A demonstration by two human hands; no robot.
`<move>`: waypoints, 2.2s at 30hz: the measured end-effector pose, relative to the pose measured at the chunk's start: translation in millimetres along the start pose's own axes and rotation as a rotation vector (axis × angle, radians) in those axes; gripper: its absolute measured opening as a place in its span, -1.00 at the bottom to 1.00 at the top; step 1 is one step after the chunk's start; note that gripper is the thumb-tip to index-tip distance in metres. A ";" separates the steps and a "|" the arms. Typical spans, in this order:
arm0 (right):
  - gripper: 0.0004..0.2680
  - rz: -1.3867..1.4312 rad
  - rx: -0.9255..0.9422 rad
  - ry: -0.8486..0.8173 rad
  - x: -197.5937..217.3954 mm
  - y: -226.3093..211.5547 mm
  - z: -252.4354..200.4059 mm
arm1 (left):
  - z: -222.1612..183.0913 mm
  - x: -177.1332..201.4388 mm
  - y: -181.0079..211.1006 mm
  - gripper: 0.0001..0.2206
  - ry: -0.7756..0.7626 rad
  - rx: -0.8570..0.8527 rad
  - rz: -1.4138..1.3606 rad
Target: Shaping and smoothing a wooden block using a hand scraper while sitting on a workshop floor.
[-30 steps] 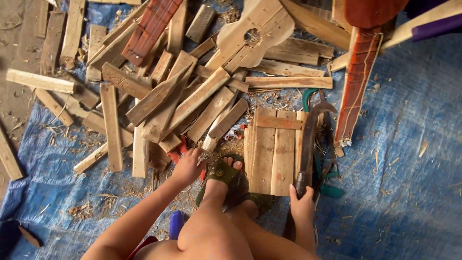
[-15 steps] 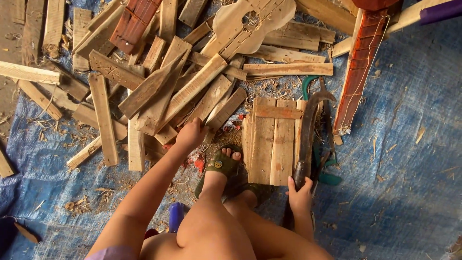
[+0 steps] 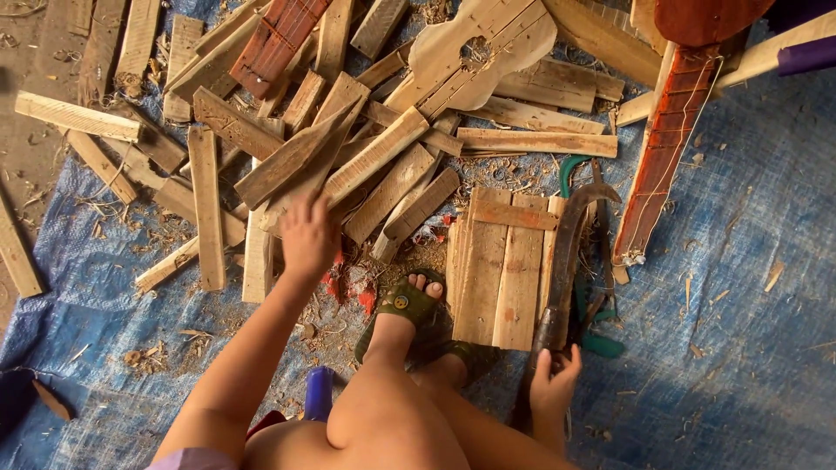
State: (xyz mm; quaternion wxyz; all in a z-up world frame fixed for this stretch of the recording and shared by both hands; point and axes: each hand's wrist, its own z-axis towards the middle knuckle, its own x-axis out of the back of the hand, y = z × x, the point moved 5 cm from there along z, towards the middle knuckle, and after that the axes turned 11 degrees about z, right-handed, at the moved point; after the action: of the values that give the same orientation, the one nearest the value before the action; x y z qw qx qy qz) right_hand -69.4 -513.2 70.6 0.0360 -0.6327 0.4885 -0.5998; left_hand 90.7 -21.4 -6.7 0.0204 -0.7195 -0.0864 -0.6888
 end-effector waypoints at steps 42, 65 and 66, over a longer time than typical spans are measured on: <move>-0.87 0.819 -0.155 -0.766 -19.1 -67.7 -38.6 | -19.0 200.8 160.4 -0.54 -0.510 0.098 -1.093; -0.61 0.223 -0.006 -0.646 -50.1 -56.6 -33.9 | -47.2 212.6 186.3 -0.69 -0.368 0.025 -0.549; -0.56 0.161 -0.007 -0.617 -50.5 -51.4 -33.3 | -49.4 213.3 186.8 -0.69 -0.364 0.015 -0.533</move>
State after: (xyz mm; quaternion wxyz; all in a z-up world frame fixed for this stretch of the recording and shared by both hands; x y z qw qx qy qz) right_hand -56.3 -435.1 75.7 0.2277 -0.7442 0.5050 -0.3733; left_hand 78.1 -192.1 224.7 -0.1712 -0.7827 -0.2788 -0.5294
